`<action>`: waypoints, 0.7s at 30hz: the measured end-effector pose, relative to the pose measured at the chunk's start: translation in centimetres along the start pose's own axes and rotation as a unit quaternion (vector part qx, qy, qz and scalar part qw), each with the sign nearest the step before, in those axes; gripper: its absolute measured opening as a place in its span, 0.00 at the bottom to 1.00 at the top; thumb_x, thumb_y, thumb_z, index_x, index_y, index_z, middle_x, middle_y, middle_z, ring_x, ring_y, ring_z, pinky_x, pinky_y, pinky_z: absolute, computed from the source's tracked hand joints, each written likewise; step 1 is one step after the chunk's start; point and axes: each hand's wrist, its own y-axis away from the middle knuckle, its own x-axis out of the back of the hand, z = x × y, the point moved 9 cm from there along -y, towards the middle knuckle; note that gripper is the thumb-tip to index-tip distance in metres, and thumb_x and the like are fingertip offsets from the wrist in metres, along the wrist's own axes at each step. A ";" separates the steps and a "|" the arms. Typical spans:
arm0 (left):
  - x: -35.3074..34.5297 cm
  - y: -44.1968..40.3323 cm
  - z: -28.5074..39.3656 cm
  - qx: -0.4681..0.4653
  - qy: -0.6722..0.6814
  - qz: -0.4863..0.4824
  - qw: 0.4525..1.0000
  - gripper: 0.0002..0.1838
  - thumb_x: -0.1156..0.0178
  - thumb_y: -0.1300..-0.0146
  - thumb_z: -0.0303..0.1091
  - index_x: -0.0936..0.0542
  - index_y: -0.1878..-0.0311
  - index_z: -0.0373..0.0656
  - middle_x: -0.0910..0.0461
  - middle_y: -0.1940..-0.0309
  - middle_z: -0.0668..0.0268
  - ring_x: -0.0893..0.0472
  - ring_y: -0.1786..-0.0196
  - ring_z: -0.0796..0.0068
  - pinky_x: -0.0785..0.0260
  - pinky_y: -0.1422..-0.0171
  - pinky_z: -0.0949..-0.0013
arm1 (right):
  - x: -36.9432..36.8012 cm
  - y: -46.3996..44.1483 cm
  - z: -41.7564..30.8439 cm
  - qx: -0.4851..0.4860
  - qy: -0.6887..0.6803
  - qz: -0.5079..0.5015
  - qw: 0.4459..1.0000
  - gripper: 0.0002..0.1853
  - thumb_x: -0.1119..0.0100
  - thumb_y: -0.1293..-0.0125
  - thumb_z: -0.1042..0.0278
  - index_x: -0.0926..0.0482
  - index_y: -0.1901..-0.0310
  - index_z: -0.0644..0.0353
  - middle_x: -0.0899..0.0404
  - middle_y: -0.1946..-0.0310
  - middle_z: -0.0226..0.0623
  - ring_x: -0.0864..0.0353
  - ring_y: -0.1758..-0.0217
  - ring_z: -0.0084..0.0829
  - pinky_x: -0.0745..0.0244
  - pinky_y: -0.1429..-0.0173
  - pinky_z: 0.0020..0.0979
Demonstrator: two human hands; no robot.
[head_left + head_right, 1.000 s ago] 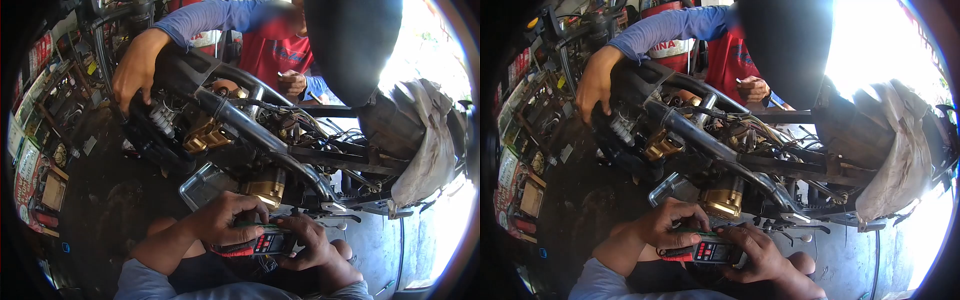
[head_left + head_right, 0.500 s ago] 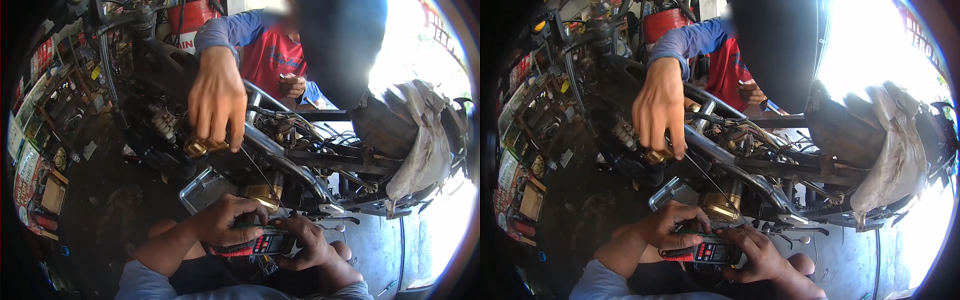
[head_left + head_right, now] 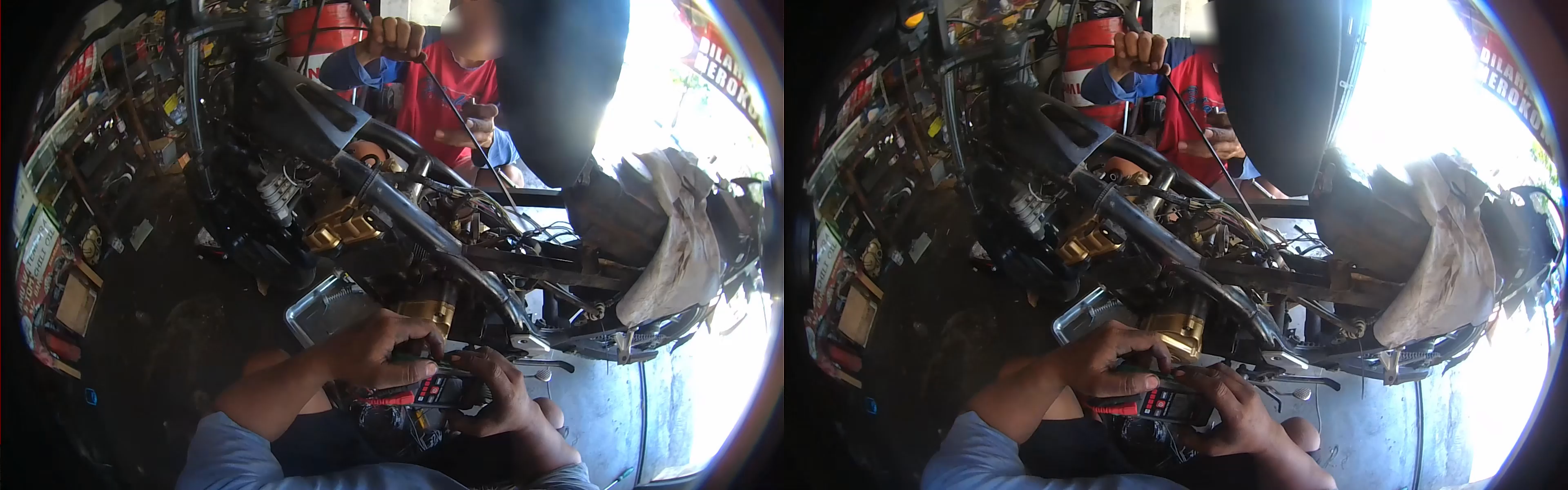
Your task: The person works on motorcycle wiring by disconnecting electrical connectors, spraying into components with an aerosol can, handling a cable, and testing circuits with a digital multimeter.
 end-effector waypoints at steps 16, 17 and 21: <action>-0.2 0.0 0.6 -0.016 -0.022 0.002 1.000 0.19 0.34 0.35 0.47 0.17 0.54 0.38 0.17 0.68 0.61 0.17 0.66 0.68 0.27 0.58 0.65 | -0.4 0.4 -0.1 -0.017 0.054 -0.001 0.998 0.40 0.21 0.58 0.67 0.25 0.39 0.64 0.16 0.48 0.46 0.13 0.50 0.46 0.20 0.43 0.44; -0.2 0.0 0.7 -0.021 -0.026 0.007 0.999 0.19 0.34 0.35 0.46 0.17 0.54 0.38 0.17 0.68 0.60 0.17 0.66 0.68 0.27 0.58 0.65 | -0.4 0.4 -0.2 -0.012 0.060 0.003 0.998 0.40 0.22 0.59 0.68 0.25 0.39 0.64 0.16 0.48 0.47 0.13 0.51 0.45 0.20 0.44 0.44; -0.1 0.1 0.5 0.000 -0.053 -0.002 0.999 0.18 0.34 0.36 0.46 0.17 0.55 0.39 0.17 0.68 0.59 0.17 0.67 0.67 0.26 0.57 0.64 | -0.5 0.1 -0.4 0.019 0.074 0.007 0.997 0.41 0.22 0.64 0.71 0.25 0.41 0.67 0.16 0.53 0.48 0.13 0.58 0.41 0.19 0.57 0.36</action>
